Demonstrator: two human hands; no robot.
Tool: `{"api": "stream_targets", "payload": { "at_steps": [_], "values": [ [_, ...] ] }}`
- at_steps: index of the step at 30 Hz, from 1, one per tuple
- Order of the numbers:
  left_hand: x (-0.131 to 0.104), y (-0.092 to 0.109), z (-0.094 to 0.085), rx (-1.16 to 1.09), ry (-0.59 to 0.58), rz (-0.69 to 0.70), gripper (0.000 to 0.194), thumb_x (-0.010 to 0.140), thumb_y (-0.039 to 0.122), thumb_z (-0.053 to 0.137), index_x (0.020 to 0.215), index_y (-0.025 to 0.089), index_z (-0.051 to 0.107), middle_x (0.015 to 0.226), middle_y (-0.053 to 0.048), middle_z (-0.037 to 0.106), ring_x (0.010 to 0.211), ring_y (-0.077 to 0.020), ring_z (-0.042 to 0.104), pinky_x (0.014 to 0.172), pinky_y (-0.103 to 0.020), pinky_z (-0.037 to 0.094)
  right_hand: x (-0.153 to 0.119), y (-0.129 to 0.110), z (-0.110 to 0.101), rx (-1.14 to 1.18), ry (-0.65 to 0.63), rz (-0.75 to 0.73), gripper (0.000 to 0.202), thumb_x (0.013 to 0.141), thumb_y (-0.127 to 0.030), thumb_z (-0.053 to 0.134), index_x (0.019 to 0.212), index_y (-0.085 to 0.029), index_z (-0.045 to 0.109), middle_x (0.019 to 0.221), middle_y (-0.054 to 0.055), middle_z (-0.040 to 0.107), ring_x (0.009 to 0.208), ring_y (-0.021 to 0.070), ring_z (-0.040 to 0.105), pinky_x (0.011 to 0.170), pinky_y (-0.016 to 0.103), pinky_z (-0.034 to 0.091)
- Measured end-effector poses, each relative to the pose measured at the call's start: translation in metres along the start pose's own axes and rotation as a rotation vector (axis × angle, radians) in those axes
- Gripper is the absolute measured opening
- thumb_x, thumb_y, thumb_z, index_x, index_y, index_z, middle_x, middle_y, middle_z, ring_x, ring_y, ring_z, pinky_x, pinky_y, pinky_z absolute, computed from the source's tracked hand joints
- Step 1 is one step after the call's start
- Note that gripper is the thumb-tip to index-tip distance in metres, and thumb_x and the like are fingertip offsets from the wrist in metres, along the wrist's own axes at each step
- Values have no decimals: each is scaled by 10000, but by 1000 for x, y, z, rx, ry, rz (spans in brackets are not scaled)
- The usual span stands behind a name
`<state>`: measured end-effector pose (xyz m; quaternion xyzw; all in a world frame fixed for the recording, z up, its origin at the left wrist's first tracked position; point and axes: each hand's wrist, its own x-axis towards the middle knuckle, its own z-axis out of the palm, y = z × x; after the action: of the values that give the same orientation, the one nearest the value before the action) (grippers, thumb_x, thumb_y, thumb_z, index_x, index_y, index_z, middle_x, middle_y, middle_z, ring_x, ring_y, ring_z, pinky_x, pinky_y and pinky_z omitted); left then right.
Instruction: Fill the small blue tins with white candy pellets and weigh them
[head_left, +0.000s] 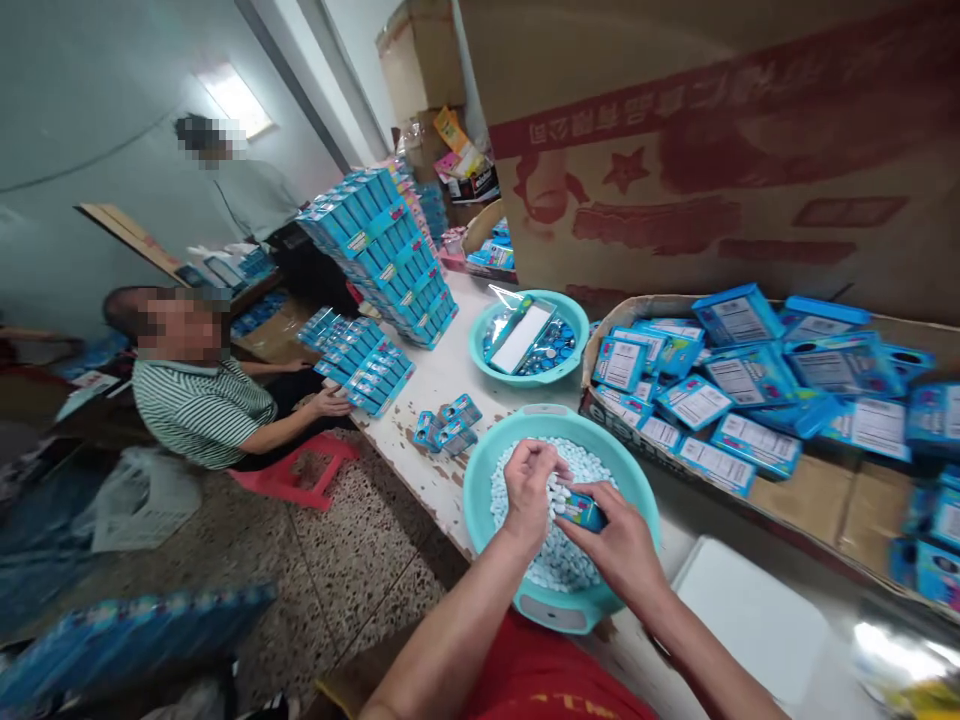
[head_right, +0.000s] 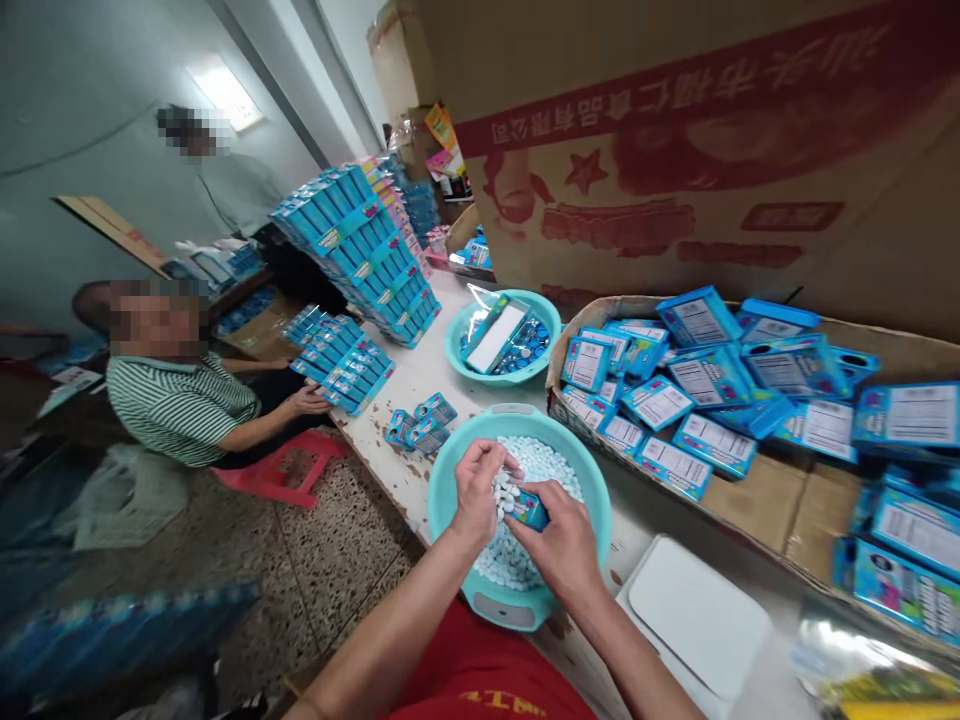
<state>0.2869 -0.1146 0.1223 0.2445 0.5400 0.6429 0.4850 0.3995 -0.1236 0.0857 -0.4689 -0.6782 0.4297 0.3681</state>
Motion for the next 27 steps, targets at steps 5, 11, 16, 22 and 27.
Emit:
{"api": "stream_targets", "payload": {
  "at_steps": [5, 11, 16, 22, 27],
  "values": [
    [-3, -1, -4, 25, -1, 35, 243, 776, 393, 600, 712, 167, 540, 648, 8, 571, 563, -114, 555, 569, -243, 440, -2, -4, 2, 35, 0, 12, 276, 691, -346, 700, 931, -219, 654, 900, 57, 672, 875, 257, 629, 782, 374, 464],
    [-4, 1, -2, 62, -6, 55, 263, 795, 414, 562, 699, 169, 550, 658, -12, 572, 591, -127, 560, 583, -245, 458, -5, -11, 0, 78, 9, 50, 278, 694, -292, 714, 956, -219, 654, 900, 40, 661, 867, 229, 628, 774, 343, 473],
    [-3, -1, -2, 78, -1, 32, 286, 774, 449, 582, 710, 172, 554, 650, -12, 568, 564, -129, 557, 530, -237, 460, -5, -6, 3, 72, 24, 71, 261, 684, -263, 716, 934, -225, 651, 893, 38, 655, 872, 233, 618, 783, 349, 469],
    [-4, -7, -1, 60, 3, -26, 277, 749, 439, 610, 712, 170, 555, 632, 2, 552, 538, -109, 543, 490, -208, 434, -5, 1, 5, 75, 9, 92, 288, 664, -212, 726, 940, -218, 645, 903, 35, 644, 873, 225, 604, 782, 338, 458],
    [-2, 1, 4, 32, -56, -29, 273, 769, 436, 591, 717, 171, 550, 634, -4, 557, 531, -116, 545, 487, -219, 435, -6, 4, 7, 130, -35, 124, 247, 659, -226, 742, 889, -209, 652, 843, 19, 625, 814, 207, 598, 736, 319, 462]
  ]
}}
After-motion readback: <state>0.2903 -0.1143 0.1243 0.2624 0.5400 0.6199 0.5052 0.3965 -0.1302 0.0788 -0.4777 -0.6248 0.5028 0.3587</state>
